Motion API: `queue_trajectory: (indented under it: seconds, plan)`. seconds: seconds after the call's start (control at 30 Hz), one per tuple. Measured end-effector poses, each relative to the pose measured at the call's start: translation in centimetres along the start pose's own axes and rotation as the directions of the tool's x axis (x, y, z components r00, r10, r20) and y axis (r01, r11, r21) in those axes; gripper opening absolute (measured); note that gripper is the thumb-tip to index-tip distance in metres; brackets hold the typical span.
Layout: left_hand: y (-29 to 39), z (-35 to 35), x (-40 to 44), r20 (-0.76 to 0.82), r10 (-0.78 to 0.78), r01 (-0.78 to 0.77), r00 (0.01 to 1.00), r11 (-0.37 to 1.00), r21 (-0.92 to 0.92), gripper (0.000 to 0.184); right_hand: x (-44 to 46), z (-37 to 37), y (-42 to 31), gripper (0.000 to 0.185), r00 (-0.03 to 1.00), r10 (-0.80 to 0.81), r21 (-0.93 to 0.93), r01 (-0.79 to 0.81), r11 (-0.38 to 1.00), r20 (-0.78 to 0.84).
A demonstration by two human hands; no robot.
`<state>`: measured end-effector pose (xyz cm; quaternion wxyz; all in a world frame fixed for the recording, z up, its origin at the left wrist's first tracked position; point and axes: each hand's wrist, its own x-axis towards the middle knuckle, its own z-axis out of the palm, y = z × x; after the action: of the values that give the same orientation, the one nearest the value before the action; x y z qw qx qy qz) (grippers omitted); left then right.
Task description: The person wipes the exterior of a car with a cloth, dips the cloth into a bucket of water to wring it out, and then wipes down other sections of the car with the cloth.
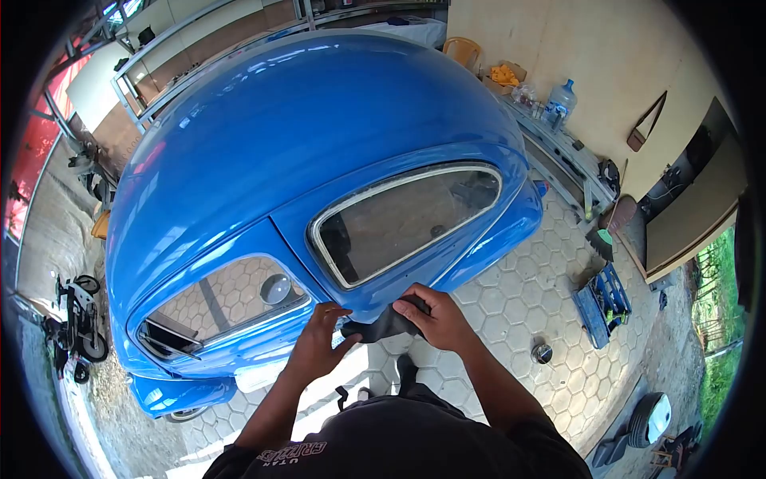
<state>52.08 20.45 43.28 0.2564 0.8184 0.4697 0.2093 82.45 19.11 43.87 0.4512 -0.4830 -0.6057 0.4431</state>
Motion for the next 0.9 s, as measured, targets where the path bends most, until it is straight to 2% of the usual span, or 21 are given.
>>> queue_trajectory:
  seconds: [0.03, 0.07, 0.1, 0.13, 0.17, 0.23, 0.33, 0.37, 0.43, 0.5, 0.53, 0.57, 0.63, 0.67, 0.77, 0.8, 0.83, 0.9]
  plan:
    - [1.7, 0.9, 0.9, 0.003, 0.097, -0.097, 0.995, 0.995, -0.027, 0.057, 0.4, 0.6, -0.8, 0.024, 0.994, 0.016, 0.004, -0.017, 1.000, 0.105]
    - [2.4, 2.1, 1.6, 0.038, 0.132, -0.125, 0.991, 0.981, -0.146, 0.061, 0.8, 1.2, -0.1, 0.026, 0.987, -0.013, 0.053, 0.005, 0.999, 0.162]
    - [2.5, 3.3, 2.1, 0.070, 0.173, -0.149, 0.983, 0.952, -0.266, 0.066, 1.2, 1.3, 0.0, 0.029, 0.972, 0.039, -0.003, -0.039, 0.999, 0.232]
    - [2.0, 4.6, 2.0, 0.154, 0.096, -0.029, 0.983, 0.922, -0.387, 0.059, 1.4, 1.0, -0.1, 0.035, 0.960, 0.051, 0.006, -0.055, 0.998, 0.276]
    - [2.2, 5.2, 2.2, 0.154, 0.056, 0.020, 0.986, 0.892, -0.452, 0.048, 1.5, 0.5, -0.1, 0.043, 0.946, 0.061, 0.013, -0.069, 0.998, 0.319]
    - [1.5, 6.3, 2.5, 0.024, 0.018, -0.007, 1.000, 0.917, -0.399, 0.038, 1.3, -1.2, -0.2, 0.055, 0.930, 0.035, 0.003, -0.039, 0.999, 0.365]
    - [0.6, 5.5, 2.7, -0.090, 0.049, -0.079, 0.995, 0.928, -0.365, 0.033, 1.5, -4.3, 0.6, 0.072, 0.901, 0.041, -0.038, -0.028, 0.999, 0.433]
    - [0.6, 4.9, 2.7, 0.027, -0.015, 0.025, 1.000, 0.916, -0.401, 0.034, 1.6, -5.1, 0.6, 0.078, 0.890, 0.055, -0.061, -0.031, 0.998, 0.453]
    - [1.3, 3.0, 2.5, 0.264, -0.122, 0.232, 0.957, 0.868, -0.439, 0.037, 2.0, -5.7, -1.0, 0.069, 0.913, 0.067, -0.030, -0.060, 0.998, 0.402]
    - [2.3, 2.4, 2.1, 0.183, -0.017, 0.099, 0.983, 0.890, -0.445, 0.070, 2.5, -5.4, -1.7, 0.063, 0.927, 0.052, 0.068, -0.083, 0.994, 0.370]
    - [3.0, 2.1, 2.3, 0.108, 0.033, 0.008, 0.994, 0.934, -0.358, 0.076, 2.4, -4.4, -2.9, 0.058, 0.949, 0.051, 0.153, -0.102, 0.983, 0.311]
    - [3.4, 1.7, 2.6, 0.037, 0.091, -0.079, 0.995, 0.962, -0.261, 0.084, 2.7, -3.3, -3.4, 0.060, 0.947, 0.037, 0.165, -0.094, 0.982, 0.318]
    - [1.9, 2.4, 2.2, -0.047, 0.002, -0.019, 0.999, 0.931, -0.365, 0.079, 3.0, -1.1, -4.4, 0.063, 0.942, 0.015, 0.188, -0.082, 0.979, 0.334]
    - [1.7, 2.1, 2.3, -0.088, -0.047, 0.006, 0.995, 0.907, -0.420, 0.077, 3.3, 0.2, -4.6, 0.064, 0.957, -0.040, 0.231, -0.029, 0.973, 0.287]
    - [0.3, -1.1, 2.7, -0.212, 0.215, -0.259, 0.953, 0.943, -0.211, 0.059, 4.5, 1.6, -6.2, 0.064, 0.969, 0.019, 0.275, -0.089, 0.957, 0.245]
    - [0.6, -1.9, 2.6, -0.237, 0.189, -0.250, 0.953, 0.933, -0.258, 0.048, 4.8, 1.8, -6.1, 0.058, 0.962, 0.020, 0.257, -0.092, 0.962, 0.271]
    - [0.5, -2.9, 2.4, -0.238, 0.187, -0.248, 0.953, 0.933, -0.260, 0.050, 5.2, 1.6, -6.4, 0.055, 0.926, 0.119, 0.078, -0.157, 0.984, 0.359]
    - [0.1, -5.0, 2.0, -0.232, 0.187, -0.246, 0.955, 0.933, -0.263, 0.055, 5.9, 0.8, -7.0, 0.050, 0.818, 0.347, -0.287, -0.233, 0.929, 0.459]
